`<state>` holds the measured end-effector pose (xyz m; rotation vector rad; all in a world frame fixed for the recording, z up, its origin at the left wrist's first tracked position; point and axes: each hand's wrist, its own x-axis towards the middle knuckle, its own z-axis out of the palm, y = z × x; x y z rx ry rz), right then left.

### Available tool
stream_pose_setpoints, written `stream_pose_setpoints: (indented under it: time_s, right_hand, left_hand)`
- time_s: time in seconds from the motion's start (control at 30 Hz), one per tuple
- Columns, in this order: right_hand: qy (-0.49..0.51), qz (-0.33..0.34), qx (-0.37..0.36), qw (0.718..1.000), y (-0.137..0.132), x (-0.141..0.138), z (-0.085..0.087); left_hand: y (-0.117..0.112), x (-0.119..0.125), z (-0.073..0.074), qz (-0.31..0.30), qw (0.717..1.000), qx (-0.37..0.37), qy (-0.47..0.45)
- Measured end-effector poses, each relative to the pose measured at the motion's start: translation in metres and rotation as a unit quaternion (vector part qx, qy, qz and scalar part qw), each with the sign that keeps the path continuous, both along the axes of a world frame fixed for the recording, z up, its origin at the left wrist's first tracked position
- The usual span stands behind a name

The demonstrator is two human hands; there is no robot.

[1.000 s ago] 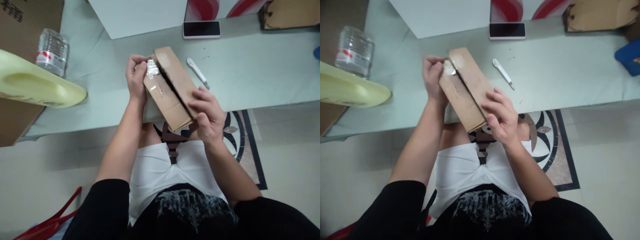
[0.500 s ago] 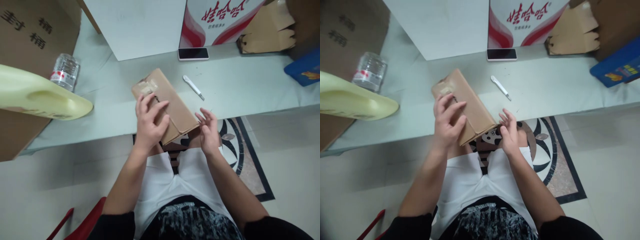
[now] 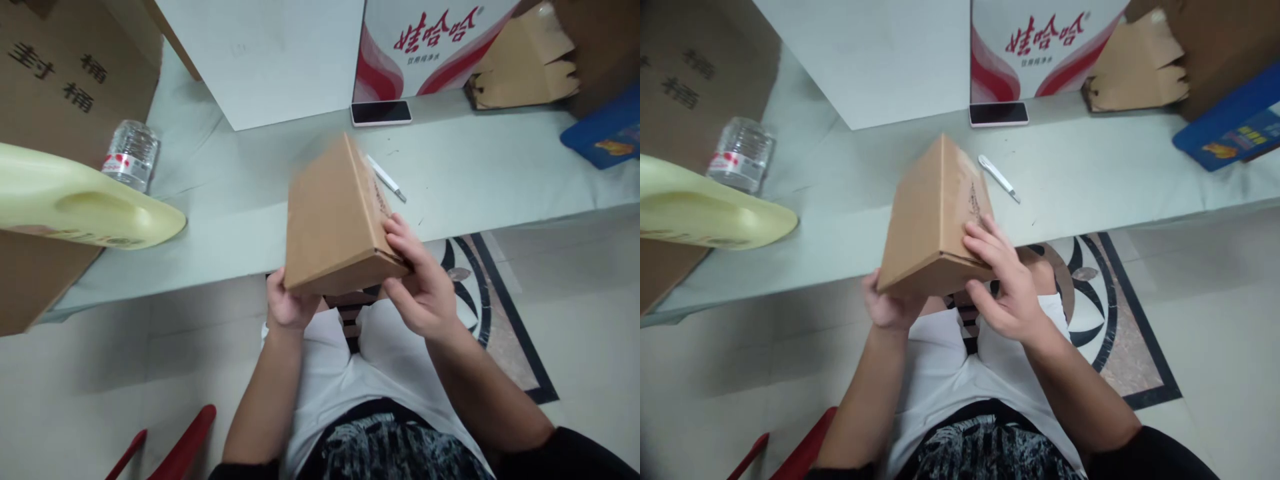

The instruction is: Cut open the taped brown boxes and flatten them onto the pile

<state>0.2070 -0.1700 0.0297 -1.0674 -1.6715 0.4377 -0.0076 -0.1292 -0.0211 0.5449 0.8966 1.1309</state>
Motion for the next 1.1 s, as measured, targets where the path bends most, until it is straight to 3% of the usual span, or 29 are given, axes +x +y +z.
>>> stream_pose_setpoints:
  time_s: [0.1, 0.2, 0.33, 0.4, 0.5, 0.6, 0.67, 0.77, 0.87, 0.97, 1.1]
  right_hand:
    - [-0.070, -0.056, 0.077, 0.993, 0.013, 0.011, 0.015]
    - [-0.121, -0.088, 0.080, 0.986, 0.024, 0.019, 0.010]
    - [-0.149, -0.066, 0.053, 0.985, 0.028, 0.020, -0.012]
    - [-0.146, -0.058, 0.053, 0.986, 0.026, 0.019, -0.022]
    - [-0.140, -0.061, 0.062, 0.986, 0.023, 0.019, -0.030]
    - [-0.142, -0.064, 0.054, 0.986, 0.022, 0.020, -0.031]
    - [-0.149, -0.054, 0.043, 0.986, 0.020, 0.023, -0.027]
    - [-0.137, -0.031, 0.038, 0.989, 0.018, 0.036, -0.021]
    - [-0.085, -0.114, 0.019, 0.990, 0.031, 0.057, -0.021]
    - [-0.080, -0.264, -0.093, 0.957, 0.069, 0.078, -0.026]
    - [-0.204, -0.276, -0.262, 0.902, 0.134, 0.087, -0.027]
  left_hand:
    - [0.014, 0.017, 0.004, -0.081, 0.996, -0.028, 0.013]
    - [0.023, 0.028, -0.004, -0.120, 0.987, -0.018, 0.104]
    - [0.024, 0.020, -0.006, 0.007, 0.960, 0.088, 0.265]
    - [0.032, 0.013, 0.007, 0.058, 0.917, 0.188, 0.348]
    - [0.064, 0.017, 0.038, 0.033, 0.851, 0.339, 0.399]
    - [0.110, 0.037, 0.056, 0.012, 0.820, 0.398, 0.411]
    - [0.136, 0.051, 0.055, -0.001, 0.818, 0.388, 0.424]
    - [0.159, 0.064, 0.041, -0.050, 0.830, 0.346, 0.434]
    - [0.166, 0.063, 0.027, -0.079, 0.848, 0.319, 0.415]
    - [0.167, 0.060, 0.024, -0.081, 0.858, 0.311, 0.400]
    - [0.167, 0.061, 0.029, -0.090, 0.859, 0.304, 0.402]
